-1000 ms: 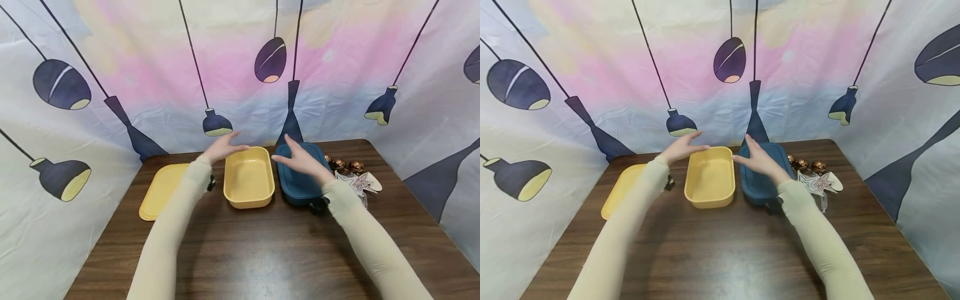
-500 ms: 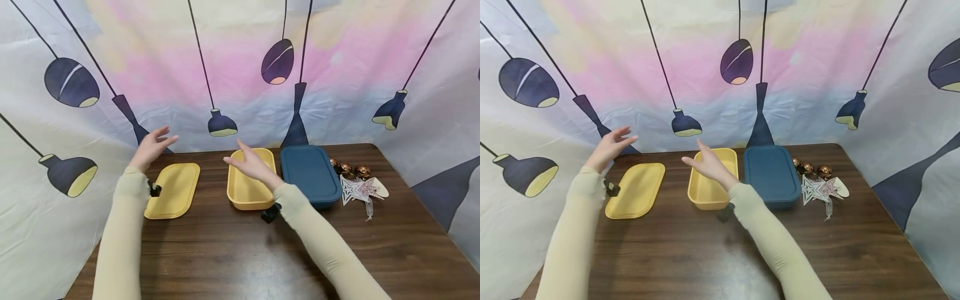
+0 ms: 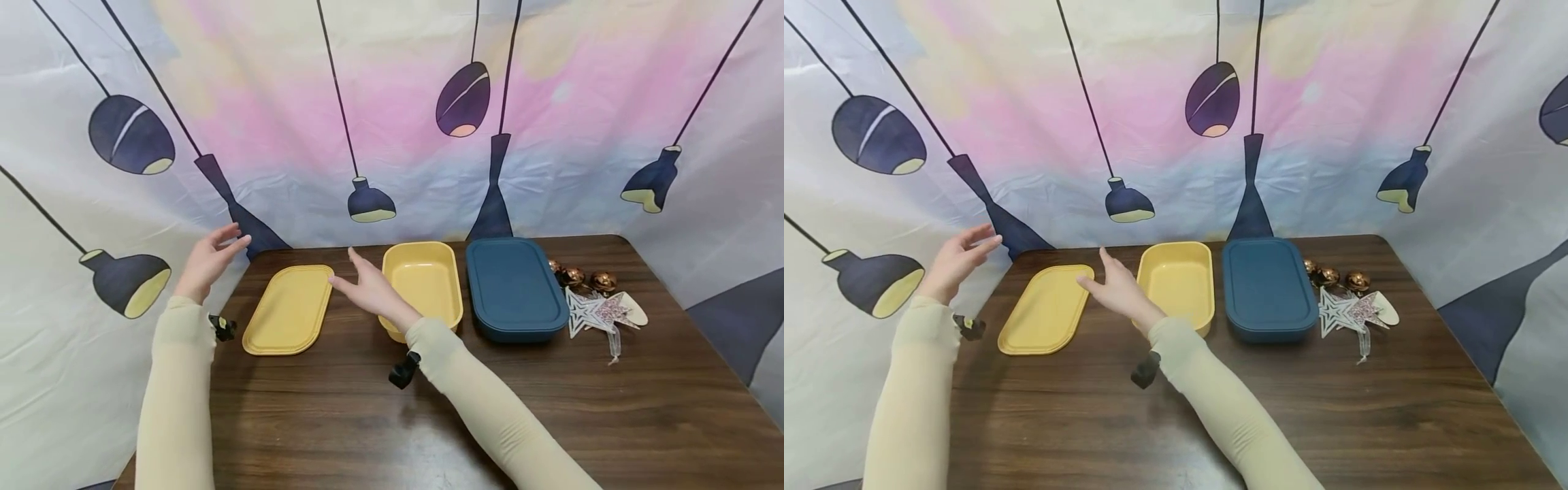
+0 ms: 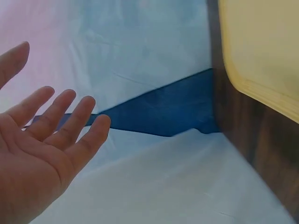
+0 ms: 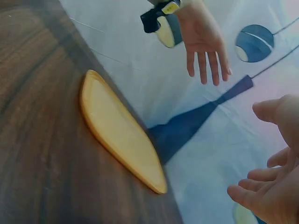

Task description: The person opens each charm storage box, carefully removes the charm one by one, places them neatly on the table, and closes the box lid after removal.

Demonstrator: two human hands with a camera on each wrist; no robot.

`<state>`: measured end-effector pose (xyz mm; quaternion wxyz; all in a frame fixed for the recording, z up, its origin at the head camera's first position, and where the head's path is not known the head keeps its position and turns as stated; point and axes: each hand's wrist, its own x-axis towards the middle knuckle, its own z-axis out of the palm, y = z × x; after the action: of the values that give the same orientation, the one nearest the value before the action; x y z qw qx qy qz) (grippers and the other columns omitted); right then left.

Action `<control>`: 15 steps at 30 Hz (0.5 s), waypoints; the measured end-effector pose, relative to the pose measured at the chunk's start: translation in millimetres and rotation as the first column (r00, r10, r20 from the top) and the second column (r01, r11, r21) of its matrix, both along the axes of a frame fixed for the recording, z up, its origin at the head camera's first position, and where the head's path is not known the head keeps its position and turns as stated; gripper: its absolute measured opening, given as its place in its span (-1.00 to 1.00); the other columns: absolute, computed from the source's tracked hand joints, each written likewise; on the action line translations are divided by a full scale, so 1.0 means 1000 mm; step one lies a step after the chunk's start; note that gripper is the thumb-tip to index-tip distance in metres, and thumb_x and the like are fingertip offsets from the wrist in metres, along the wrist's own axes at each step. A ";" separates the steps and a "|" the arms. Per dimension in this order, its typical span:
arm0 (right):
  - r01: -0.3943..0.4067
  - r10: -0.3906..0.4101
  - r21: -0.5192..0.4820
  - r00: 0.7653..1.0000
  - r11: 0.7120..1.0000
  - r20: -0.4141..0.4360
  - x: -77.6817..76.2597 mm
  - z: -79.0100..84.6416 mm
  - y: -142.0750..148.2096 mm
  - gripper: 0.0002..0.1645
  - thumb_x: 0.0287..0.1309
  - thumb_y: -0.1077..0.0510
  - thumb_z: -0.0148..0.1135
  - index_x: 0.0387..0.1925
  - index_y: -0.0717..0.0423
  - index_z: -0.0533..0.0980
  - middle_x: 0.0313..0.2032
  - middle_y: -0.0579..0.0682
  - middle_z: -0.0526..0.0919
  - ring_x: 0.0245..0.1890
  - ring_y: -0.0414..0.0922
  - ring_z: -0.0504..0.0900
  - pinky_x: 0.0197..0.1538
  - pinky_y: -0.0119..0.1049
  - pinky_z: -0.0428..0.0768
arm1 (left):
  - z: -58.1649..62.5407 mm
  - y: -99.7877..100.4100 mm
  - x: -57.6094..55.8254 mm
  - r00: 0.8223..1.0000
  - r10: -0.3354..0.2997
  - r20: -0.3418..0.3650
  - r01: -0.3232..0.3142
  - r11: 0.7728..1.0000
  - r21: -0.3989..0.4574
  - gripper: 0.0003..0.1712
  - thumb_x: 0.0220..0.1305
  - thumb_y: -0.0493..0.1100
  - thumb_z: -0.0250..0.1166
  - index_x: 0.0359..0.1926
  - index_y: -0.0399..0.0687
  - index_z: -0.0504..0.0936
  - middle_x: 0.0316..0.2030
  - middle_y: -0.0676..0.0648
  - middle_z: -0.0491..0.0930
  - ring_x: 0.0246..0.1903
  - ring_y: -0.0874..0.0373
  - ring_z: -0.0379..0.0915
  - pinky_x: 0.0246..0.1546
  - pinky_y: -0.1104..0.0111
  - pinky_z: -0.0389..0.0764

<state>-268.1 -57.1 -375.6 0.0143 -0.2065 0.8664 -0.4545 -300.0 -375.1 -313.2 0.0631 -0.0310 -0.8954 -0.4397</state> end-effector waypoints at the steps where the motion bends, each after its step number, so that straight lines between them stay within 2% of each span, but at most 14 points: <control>1: 0.001 -0.001 0.005 1.000 1.000 0.011 0.002 -0.003 -0.003 -0.02 0.19 -0.32 0.04 0.45 -0.03 -0.11 0.38 -0.01 0.08 0.35 -0.09 0.08 0.28 -0.18 0.17 | -0.005 -0.002 0.000 1.000 0.001 0.006 -0.001 1.000 -0.001 -0.09 0.22 0.28 0.11 0.44 -0.03 0.04 0.35 -0.20 0.11 0.27 -0.15 0.08 0.17 -0.04 0.19; 7: -0.019 0.015 0.050 0.997 0.999 0.076 0.008 -0.026 -0.022 -0.04 0.22 -0.26 0.05 0.44 0.09 -0.08 0.37 0.08 0.12 0.33 -0.05 0.12 0.27 -0.19 0.19 | -0.037 -0.014 0.003 0.999 0.020 0.042 -0.019 1.000 -0.007 -0.14 0.32 0.20 0.05 0.41 -0.23 0.04 0.28 -0.32 0.18 0.21 -0.19 0.14 0.13 -0.01 0.26; 15: -0.018 -0.001 0.113 0.986 0.993 0.170 0.017 -0.057 -0.040 -0.04 0.23 -0.25 0.03 0.44 0.14 -0.08 0.36 0.09 0.13 0.34 -0.06 0.11 0.27 -0.20 0.20 | -0.081 -0.025 0.007 0.986 0.006 0.164 -0.005 1.000 -0.004 -0.10 0.32 0.21 0.03 0.40 -0.33 -0.01 0.29 -0.42 0.10 0.22 -0.28 0.10 0.14 -0.05 0.23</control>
<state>-250.9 -97.5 -432.8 0.1017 -0.1697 0.8857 -0.4199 -293.3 -400.5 -394.1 -0.0098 0.0078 -0.8984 -0.4390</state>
